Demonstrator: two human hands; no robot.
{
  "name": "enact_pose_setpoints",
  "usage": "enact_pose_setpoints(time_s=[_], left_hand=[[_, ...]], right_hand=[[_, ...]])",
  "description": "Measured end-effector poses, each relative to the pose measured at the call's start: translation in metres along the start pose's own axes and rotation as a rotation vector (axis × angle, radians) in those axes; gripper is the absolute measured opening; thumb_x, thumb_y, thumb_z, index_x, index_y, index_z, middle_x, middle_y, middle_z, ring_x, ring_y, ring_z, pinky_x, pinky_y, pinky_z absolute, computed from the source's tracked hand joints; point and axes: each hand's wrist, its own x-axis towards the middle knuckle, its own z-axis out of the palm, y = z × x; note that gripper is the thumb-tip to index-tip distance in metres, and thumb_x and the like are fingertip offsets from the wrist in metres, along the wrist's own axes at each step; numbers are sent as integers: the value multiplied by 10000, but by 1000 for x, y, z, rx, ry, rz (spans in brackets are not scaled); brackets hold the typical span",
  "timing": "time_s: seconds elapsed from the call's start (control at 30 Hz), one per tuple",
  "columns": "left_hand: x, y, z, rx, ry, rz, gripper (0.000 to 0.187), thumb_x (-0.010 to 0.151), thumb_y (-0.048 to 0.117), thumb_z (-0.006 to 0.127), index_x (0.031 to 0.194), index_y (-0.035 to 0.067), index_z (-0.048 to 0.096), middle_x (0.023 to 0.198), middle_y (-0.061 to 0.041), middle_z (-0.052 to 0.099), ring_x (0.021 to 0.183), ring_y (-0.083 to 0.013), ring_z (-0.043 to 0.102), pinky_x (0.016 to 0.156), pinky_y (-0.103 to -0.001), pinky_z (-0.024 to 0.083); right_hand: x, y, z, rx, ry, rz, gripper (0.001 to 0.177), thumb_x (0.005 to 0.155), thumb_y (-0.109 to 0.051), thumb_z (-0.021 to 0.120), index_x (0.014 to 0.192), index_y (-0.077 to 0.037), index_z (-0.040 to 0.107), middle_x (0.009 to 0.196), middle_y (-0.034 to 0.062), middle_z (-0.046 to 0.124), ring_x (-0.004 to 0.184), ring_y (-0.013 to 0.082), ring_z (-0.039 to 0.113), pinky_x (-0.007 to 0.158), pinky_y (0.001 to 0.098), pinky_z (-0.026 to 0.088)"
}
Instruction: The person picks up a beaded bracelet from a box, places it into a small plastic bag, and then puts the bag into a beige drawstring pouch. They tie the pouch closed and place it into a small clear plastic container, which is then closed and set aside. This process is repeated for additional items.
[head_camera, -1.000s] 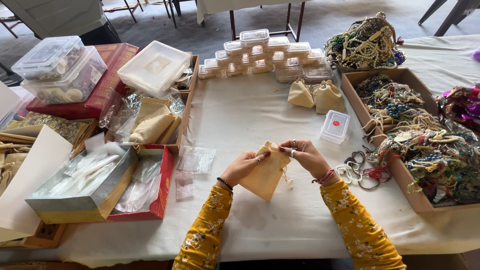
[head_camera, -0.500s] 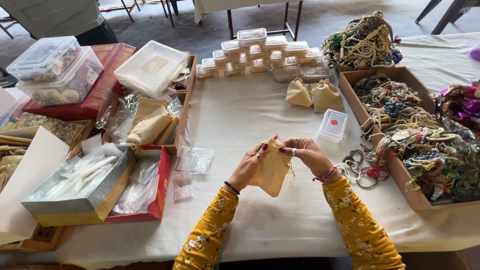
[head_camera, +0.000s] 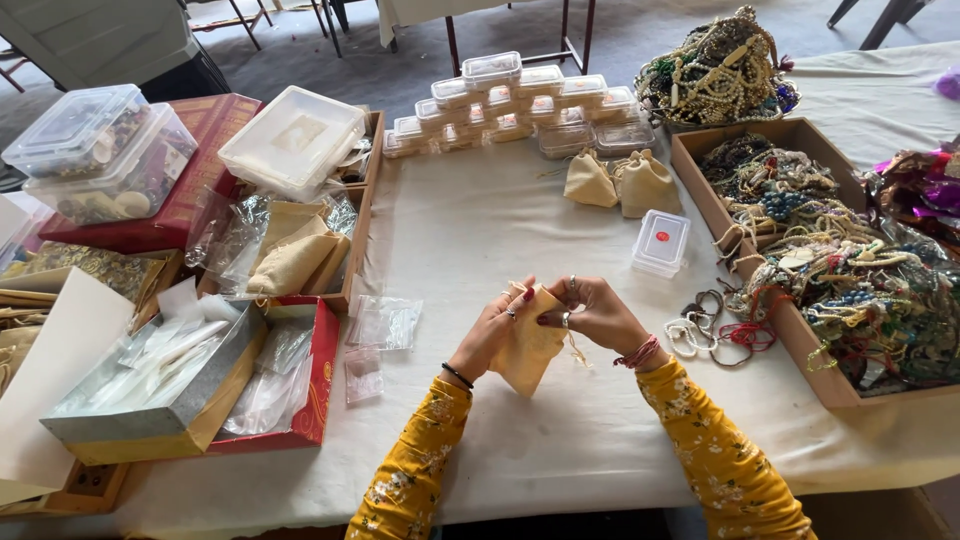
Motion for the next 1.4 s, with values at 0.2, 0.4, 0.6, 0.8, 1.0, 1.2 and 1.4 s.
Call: enact_pose_setpoints(time_s=[0.2, 0.4, 0.6, 0.8, 1.0, 1.2, 1.4], left_hand=[[5, -27, -19, -3, -121, -147, 457, 1047, 412, 609, 1213, -10, 660, 1073, -41, 704, 935, -105, 662, 801, -293, 567], [0, -12, -7, -136, -73, -133, 471, 1051, 410, 552, 1324, 34, 634, 1138, -29, 707, 981, -92, 667, 856, -289, 571], [-3, 14, -12, -297, 120, -14, 551, 1069, 415, 443, 1505, 86, 522, 1290, -113, 651, 1074, -171, 657, 926, -343, 575], [11, -3, -50, -435, 250, 91, 565, 1074, 448, 329, 1466, 92, 526, 1406, -176, 634, 1203, -234, 660, 1028, -376, 541], [20, -21, -92, -432, 427, 183, 575, 1090, 467, 348, 1425, 41, 541, 1449, -168, 610, 1281, -267, 602, 1042, -444, 505], [1, 12, -51, -626, 282, 124, 577, 1063, 519, 308, 1471, 150, 485, 1439, -208, 589, 1252, -319, 610, 1050, -467, 507], [7, -6, -47, -816, 283, 170, 557, 1065, 512, 305, 1477, 180, 477, 1450, -204, 572, 1273, -306, 598, 1098, -482, 469]], right_hand=[[4, 50, -6, 383, -189, 183, 213, 907, -35, 712, 1099, 54, 730, 1018, 36, 767, 942, 79, 684, 877, 276, 568], [1, 38, 1, 374, -272, 97, 346, 908, -19, 601, 1233, 47, 701, 1228, 49, 715, 1138, 84, 638, 1038, 263, 502], [2, -12, 9, -176, 274, -6, 466, 860, -48, 738, 1284, 78, 590, 1233, 112, 629, 1118, 170, 564, 920, 329, 486], [11, 48, -11, 259, 85, 329, 257, 964, -67, 636, 1135, 107, 714, 910, 168, 773, 794, 199, 753, 736, 306, 623], [9, 44, -47, 234, 245, 200, 231, 975, -39, 579, 1111, 94, 710, 927, 172, 772, 835, 222, 778, 786, 328, 669], [14, 37, -12, 335, 150, 266, 350, 970, -138, 606, 1298, -17, 607, 1081, 98, 742, 969, 154, 715, 832, 321, 595], [5, 64, 32, 148, -9, 172, 375, 890, -69, 739, 1228, 57, 636, 1091, 145, 728, 992, 163, 693, 899, 302, 582]])
